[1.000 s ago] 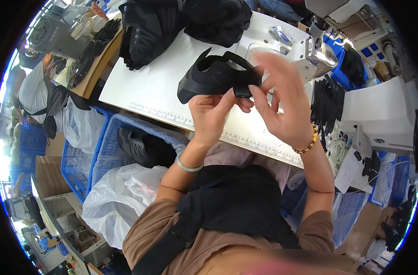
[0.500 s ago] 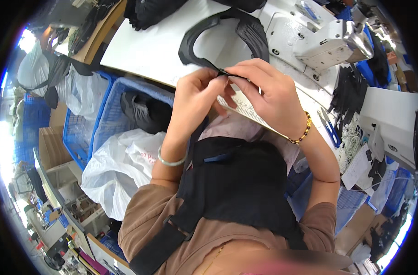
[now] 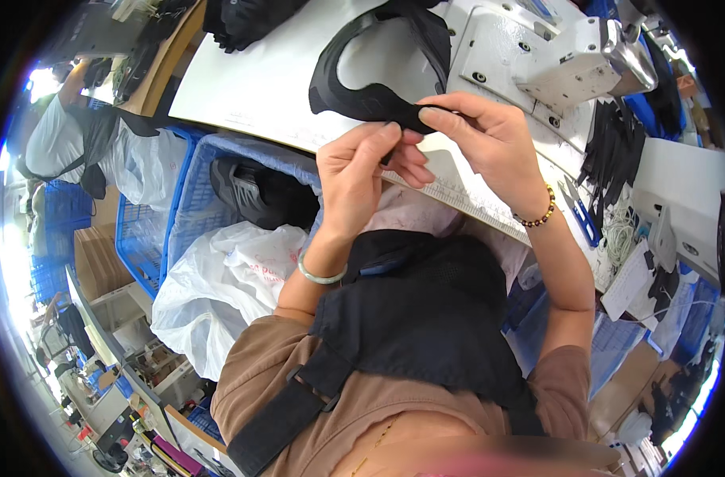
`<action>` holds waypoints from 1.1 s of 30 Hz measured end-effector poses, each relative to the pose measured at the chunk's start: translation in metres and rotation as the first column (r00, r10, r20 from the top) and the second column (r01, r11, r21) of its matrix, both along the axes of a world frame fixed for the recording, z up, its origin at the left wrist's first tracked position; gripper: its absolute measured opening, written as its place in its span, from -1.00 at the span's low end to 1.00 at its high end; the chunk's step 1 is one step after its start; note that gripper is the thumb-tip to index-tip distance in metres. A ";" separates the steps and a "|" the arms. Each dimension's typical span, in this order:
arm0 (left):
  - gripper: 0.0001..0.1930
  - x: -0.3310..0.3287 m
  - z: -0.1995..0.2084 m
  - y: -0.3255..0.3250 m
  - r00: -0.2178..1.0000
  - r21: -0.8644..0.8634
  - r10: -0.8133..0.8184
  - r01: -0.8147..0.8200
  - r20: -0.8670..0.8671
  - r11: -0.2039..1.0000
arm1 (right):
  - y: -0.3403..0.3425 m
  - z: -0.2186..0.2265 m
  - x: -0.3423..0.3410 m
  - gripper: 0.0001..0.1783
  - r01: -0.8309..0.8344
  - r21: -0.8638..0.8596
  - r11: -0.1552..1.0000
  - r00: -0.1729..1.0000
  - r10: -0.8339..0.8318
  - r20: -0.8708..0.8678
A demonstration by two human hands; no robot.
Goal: Stitching various components of a shoe upper using an industrial sewing machine.
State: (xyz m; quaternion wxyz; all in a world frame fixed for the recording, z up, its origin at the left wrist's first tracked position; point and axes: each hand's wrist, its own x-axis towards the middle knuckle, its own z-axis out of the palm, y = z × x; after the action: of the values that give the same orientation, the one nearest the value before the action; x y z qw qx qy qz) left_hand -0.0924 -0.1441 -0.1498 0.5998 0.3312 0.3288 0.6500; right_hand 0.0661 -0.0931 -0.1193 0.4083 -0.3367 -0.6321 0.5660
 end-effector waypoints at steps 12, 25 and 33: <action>-0.79 -0.103 -0.015 0.062 0.996 -0.071 0.093 -0.093 -0.003 0.993 | -0.014 -0.026 -0.037 -0.78 -0.460 0.777 0.430 0.821 -0.128 0.556; -0.78 -0.310 -0.022 0.178 0.842 -0.020 0.313 -0.358 -0.440 0.934 | 0.066 -0.077 -0.279 -0.70 -0.408 0.849 0.337 0.751 -0.404 0.522; -0.79 -0.279 -0.010 0.256 0.883 0.079 0.173 -0.154 -0.435 0.985 | 0.100 -0.082 -0.309 -0.61 -0.297 0.797 0.526 0.414 -0.681 0.604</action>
State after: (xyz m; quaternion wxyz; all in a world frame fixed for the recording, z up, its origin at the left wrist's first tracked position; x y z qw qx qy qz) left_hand -0.3712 0.1120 -0.1598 0.4457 0.4532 0.4690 0.6132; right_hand -0.2427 0.0070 -0.2010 0.1893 -0.4278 -0.8740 -0.1316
